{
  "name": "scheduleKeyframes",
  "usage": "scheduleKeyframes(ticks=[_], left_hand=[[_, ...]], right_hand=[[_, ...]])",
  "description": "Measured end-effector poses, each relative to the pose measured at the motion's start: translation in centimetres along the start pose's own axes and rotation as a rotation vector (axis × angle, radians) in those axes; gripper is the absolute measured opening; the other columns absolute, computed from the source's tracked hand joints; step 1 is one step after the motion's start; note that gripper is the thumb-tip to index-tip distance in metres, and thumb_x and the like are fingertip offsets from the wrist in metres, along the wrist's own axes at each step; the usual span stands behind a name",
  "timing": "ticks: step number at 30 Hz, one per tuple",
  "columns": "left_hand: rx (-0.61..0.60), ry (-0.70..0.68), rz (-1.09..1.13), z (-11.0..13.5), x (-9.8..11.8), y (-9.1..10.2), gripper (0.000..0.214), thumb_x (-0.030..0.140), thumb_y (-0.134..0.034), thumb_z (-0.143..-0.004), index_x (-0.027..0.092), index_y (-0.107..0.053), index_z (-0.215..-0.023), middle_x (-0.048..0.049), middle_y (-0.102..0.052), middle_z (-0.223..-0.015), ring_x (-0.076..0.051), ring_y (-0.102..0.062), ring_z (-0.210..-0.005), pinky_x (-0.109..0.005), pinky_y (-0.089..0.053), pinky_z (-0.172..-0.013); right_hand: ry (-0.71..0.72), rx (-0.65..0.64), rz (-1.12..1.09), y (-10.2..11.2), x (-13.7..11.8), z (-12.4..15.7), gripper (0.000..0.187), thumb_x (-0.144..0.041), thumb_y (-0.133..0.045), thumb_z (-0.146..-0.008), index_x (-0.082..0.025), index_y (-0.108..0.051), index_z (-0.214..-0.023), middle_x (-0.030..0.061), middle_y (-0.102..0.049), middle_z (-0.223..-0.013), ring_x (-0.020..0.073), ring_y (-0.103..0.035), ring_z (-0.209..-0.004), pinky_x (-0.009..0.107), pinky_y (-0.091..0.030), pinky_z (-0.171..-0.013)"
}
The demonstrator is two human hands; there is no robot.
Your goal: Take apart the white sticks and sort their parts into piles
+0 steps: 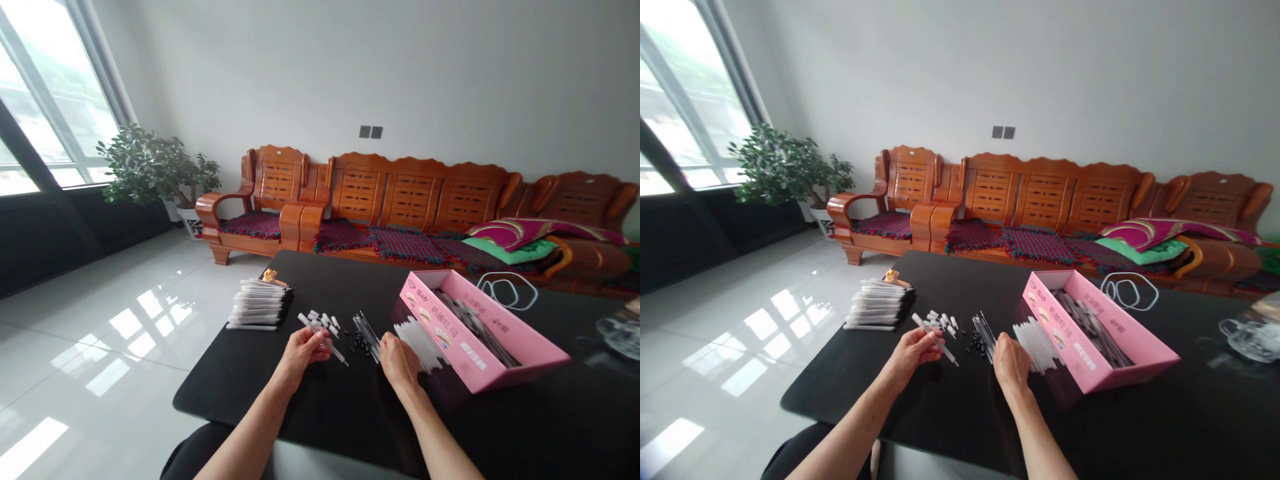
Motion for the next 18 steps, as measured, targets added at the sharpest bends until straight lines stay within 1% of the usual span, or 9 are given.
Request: scheduleKeyframes(ticks=[2, 4, 6, 8, 10, 11, 13, 16, 18], left_hand=[[-0.031, -0.010, 0.001, 0.2, 0.2, -0.3, 0.038, 0.041, -0.072, -0.073, 0.009, -0.066, -0.093, -0.0115, -0.069, -0.083, -0.013, -0.065, -0.065, -0.026, -0.055, -0.064], [-0.062, -0.016, 0.002, 0.6, 0.4, -0.7, 0.038, 0.041, -0.071, -0.073, 0.009, -0.066, -0.093, -0.0111, -0.069, -0.083, -0.014, -0.065, -0.065, -0.026, -0.055, -0.064], [-0.101, -0.021, 0.006, 0.8, 0.6, -1.2, 0.037, 0.041, -0.071, -0.074, 0.009, -0.066, -0.093, -0.0104, -0.069, -0.082, -0.014, -0.065, -0.065, -0.026, -0.055, -0.064], [-0.122, -0.031, 0.013, 1.0, 0.7, -1.6, 0.036, 0.041, -0.070, -0.074, 0.010, -0.066, -0.093, -0.0098, -0.069, -0.081, -0.014, -0.065, -0.065, -0.025, -0.054, -0.064], [-0.098, -0.039, 0.017, 1.0, 0.5, -1.6, 0.036, 0.040, -0.070, -0.075, 0.010, -0.067, -0.092, -0.0094, -0.069, -0.081, -0.014, -0.066, -0.066, -0.024, -0.054, -0.063], [-0.073, -0.035, 0.017, 0.9, 0.3, -1.5, 0.035, 0.040, -0.071, -0.074, 0.009, -0.067, -0.091, -0.0094, -0.069, -0.080, -0.014, -0.066, -0.065, -0.023, -0.054, -0.062], [-0.020, -0.017, 0.024, 0.5, -0.1, -1.0, 0.035, 0.040, -0.071, -0.074, 0.009, -0.067, -0.090, -0.0098, -0.069, -0.081, -0.013, -0.066, -0.065, -0.023, -0.054, -0.062], [0.043, 0.005, 0.068, 0.0, -0.3, -0.2, 0.034, 0.037, -0.074, -0.071, 0.008, -0.067, -0.088, -0.0104, -0.070, -0.079, -0.013, -0.065, -0.062, -0.024, -0.056, -0.062], [0.094, 0.001, 0.114, -0.4, 0.0, 0.5, 0.032, 0.034, -0.076, -0.070, 0.008, -0.067, -0.086, -0.0101, -0.070, -0.077, -0.013, -0.065, -0.060, -0.025, -0.057, -0.063]], right_hand=[[0.058, 0.046, -0.089, 1.1, -1.2, 0.6, 0.030, -0.029, -0.035, -0.094, -0.018, -0.061, -0.083, 0.0089, -0.068, -0.069, 0.0190, -0.065, -0.066, 0.025, -0.033, -0.055], [0.144, 0.023, -0.306, 2.0, -2.6, 1.6, 0.039, -0.037, -0.031, -0.095, -0.018, -0.062, -0.082, 0.0069, -0.066, -0.064, 0.0178, -0.063, -0.064, 0.025, -0.036, -0.057], [0.187, -0.164, -0.650, 2.2, -4.1, 2.8, 0.046, -0.048, -0.029, -0.093, -0.018, -0.061, -0.079, 0.0047, -0.063, -0.059, 0.0154, -0.061, -0.057, 0.023, -0.039, -0.053], [0.068, -0.429, -0.980, 1.7, -5.1, 4.1, 0.055, -0.058, -0.027, -0.090, -0.015, -0.060, -0.084, 0.0046, -0.063, -0.058, 0.0139, -0.057, -0.046, 0.022, -0.038, -0.042], [-0.088, -0.635, -1.194, 1.1, -5.7, 5.1, 0.062, -0.065, -0.027, -0.086, -0.012, -0.059, -0.090, 0.0054, -0.063, -0.057, 0.0132, -0.054, -0.039, 0.020, -0.035, -0.033], [-0.137, -0.692, -1.259, 0.9, -5.8, 5.4, 0.063, -0.067, -0.029, -0.084, -0.011, -0.058, -0.092, 0.0052, -0.063, -0.055, 0.0128, -0.054, -0.038, 0.020, -0.035, -0.031], [-0.165, -0.731, -1.339, 0.8, -5.8, 5.7, 0.059, -0.065, -0.038, -0.082, -0.011, -0.057, -0.093, 0.0028, -0.061, -0.052, 0.0109, -0.051, -0.035, 0.018, -0.033, -0.030], [-0.119, -0.747, -1.373, 1.1, -5.3, 5.4, 0.047, -0.056, -0.050, -0.079, -0.012, -0.058, -0.091, -0.0017, -0.058, -0.049, 0.0072, -0.045, -0.032, 0.015, -0.029, -0.028], [-0.078, -0.769, -1.334, 1.6, -4.5, 5.1, 0.041, -0.051, -0.053, -0.078, -0.012, -0.060, -0.088, -0.0023, -0.058, -0.050, 0.0063, -0.044, -0.032, 0.014, -0.027, -0.028]])
Point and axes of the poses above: each hand's wrist, its own z-axis away from the middle knuckle, its own y-axis out of the back of the hand, x = y × z, the point moved 2 cm from there along -z, towards the middle knuckle
